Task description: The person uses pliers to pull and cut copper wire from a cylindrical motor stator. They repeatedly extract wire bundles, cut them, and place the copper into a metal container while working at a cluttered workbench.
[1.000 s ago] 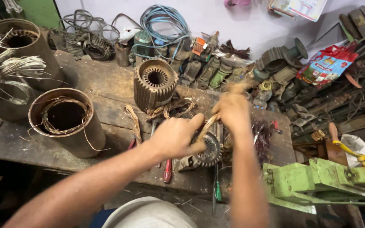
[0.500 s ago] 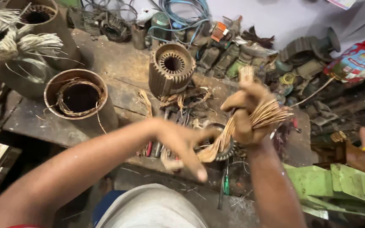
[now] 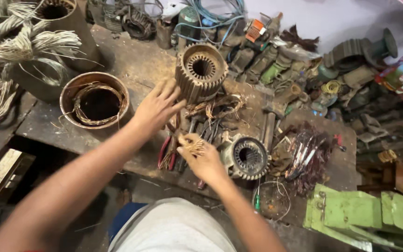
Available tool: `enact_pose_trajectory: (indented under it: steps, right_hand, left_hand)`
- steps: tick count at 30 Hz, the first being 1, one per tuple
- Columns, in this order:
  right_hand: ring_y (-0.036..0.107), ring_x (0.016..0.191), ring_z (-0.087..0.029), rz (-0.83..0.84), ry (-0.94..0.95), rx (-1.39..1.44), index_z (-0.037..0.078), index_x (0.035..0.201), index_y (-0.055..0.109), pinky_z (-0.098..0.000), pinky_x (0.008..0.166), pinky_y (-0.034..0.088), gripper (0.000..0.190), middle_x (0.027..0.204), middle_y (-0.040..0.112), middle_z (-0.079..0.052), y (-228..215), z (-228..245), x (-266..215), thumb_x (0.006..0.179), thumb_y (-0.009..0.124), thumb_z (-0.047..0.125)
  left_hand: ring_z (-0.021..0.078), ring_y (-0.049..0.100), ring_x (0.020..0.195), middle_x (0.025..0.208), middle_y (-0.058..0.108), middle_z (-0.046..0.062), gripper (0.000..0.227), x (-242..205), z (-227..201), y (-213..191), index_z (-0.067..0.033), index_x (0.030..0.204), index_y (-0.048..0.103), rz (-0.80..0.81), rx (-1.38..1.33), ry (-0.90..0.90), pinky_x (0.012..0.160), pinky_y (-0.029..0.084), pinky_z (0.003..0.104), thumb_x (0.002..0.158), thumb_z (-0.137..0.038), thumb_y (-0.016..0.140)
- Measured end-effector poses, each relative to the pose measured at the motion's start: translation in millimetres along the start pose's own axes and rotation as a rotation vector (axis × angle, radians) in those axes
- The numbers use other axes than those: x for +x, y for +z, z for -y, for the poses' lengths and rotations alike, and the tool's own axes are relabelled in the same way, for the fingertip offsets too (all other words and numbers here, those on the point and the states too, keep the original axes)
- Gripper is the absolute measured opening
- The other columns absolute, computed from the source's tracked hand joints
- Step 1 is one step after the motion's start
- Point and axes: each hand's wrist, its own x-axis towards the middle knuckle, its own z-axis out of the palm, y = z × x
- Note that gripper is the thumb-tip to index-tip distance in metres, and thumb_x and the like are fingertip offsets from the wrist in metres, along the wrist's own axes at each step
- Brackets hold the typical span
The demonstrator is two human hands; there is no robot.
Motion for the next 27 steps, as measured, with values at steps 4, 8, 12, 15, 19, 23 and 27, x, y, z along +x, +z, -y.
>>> enact_pose_trajectory:
  steps: [4, 8, 12, 15, 19, 23, 27]
  right_hand:
    - [0.070, 0.097, -0.034, 0.033, 0.023, -0.230, 0.001, 0.112, 0.067, -0.0433, 0.086, 0.055, 0.026, 0.110, 0.072, -0.019, 69.9, -83.2, 40.5, 0.090, 0.070, 0.015]
    - [0.067, 0.106, -0.041, 0.189, -0.043, -0.069, -0.002, 0.116, 0.067, -0.0460, 0.091, 0.053, 0.032, 0.115, 0.069, -0.026, 105.0, -122.9, 53.3, 0.087, 0.069, 0.011]
    - [0.059, 0.118, -0.048, 0.018, -0.503, -0.261, -0.001, 0.117, 0.066, -0.0486, 0.105, 0.048, 0.038, 0.123, 0.066, -0.029, 71.4, -92.5, 27.4, 0.080, 0.067, 0.008]
    - [0.062, 0.113, -0.045, 0.117, 0.189, -0.255, 0.003, 0.121, 0.068, -0.0470, 0.094, 0.052, 0.036, 0.120, 0.065, -0.026, 22.5, -60.1, 7.5, 0.086, 0.070, 0.009]
    - [0.070, 0.103, -0.033, -0.222, 0.161, -0.241, 0.005, 0.125, 0.066, -0.0405, 0.091, 0.056, 0.041, 0.117, 0.072, -0.018, -35.7, -49.3, 19.8, 0.086, 0.073, 0.013]
    - [0.071, 0.106, -0.019, -0.440, 0.273, -0.080, 0.004, 0.129, 0.061, -0.0339, 0.092, 0.055, 0.044, 0.118, 0.073, -0.012, -91.5, -100.5, 74.2, 0.091, 0.069, 0.024]
    - [0.065, 0.100, -0.019, -0.429, 0.475, 0.176, -0.001, 0.123, 0.064, -0.0352, 0.089, 0.050, 0.043, 0.109, 0.072, -0.012, -103.2, -178.9, 143.4, 0.095, 0.074, 0.029]
  left_hand:
    - [0.0358, 0.051, 0.125, 0.132, 0.058, 0.019, 0.063, -24.0, -41.6, 34.3, -0.0091, 0.134, 0.058, 0.052, -0.130, -0.431, 0.092, 0.054, 0.041, 0.072, -0.021, 0.064]
    - [0.0404, 0.061, 0.110, 0.120, 0.060, 0.022, 0.048, -37.5, -85.0, 53.6, -0.0028, 0.131, 0.056, 0.372, -0.531, -0.580, 0.082, 0.059, 0.044, 0.084, -0.010, 0.064]
    - [0.0388, 0.063, 0.105, 0.114, 0.063, 0.020, 0.032, -16.8, -87.5, 58.1, -0.0014, 0.118, 0.061, 0.203, -0.562, -0.610, 0.081, 0.058, 0.046, 0.087, -0.009, 0.063]
    - [0.0371, 0.062, 0.109, 0.110, 0.064, 0.017, 0.020, 25.0, -83.8, 59.3, -0.0040, 0.107, 0.062, 0.020, -0.679, -0.557, 0.092, 0.054, 0.047, 0.091, -0.015, 0.064]
    - [0.0403, 0.056, 0.111, 0.109, 0.064, 0.022, 0.050, 79.6, -89.9, 57.6, -0.0002, 0.109, 0.063, 0.094, -0.638, -0.539, 0.101, 0.041, 0.053, 0.088, -0.045, 0.069]
    - [0.0416, 0.050, 0.120, 0.116, 0.064, 0.022, 0.082, 103.2, -102.5, 66.2, 0.0016, 0.120, 0.061, 0.421, -0.351, -0.568, 0.108, 0.027, 0.058, 0.081, -0.071, 0.062]
    - [0.0376, 0.052, 0.117, 0.114, 0.065, 0.017, 0.055, 108.3, -111.0, 87.2, -0.0044, 0.119, 0.067, 0.454, -0.105, -0.488, 0.115, 0.025, 0.061, 0.089, -0.050, 0.062]
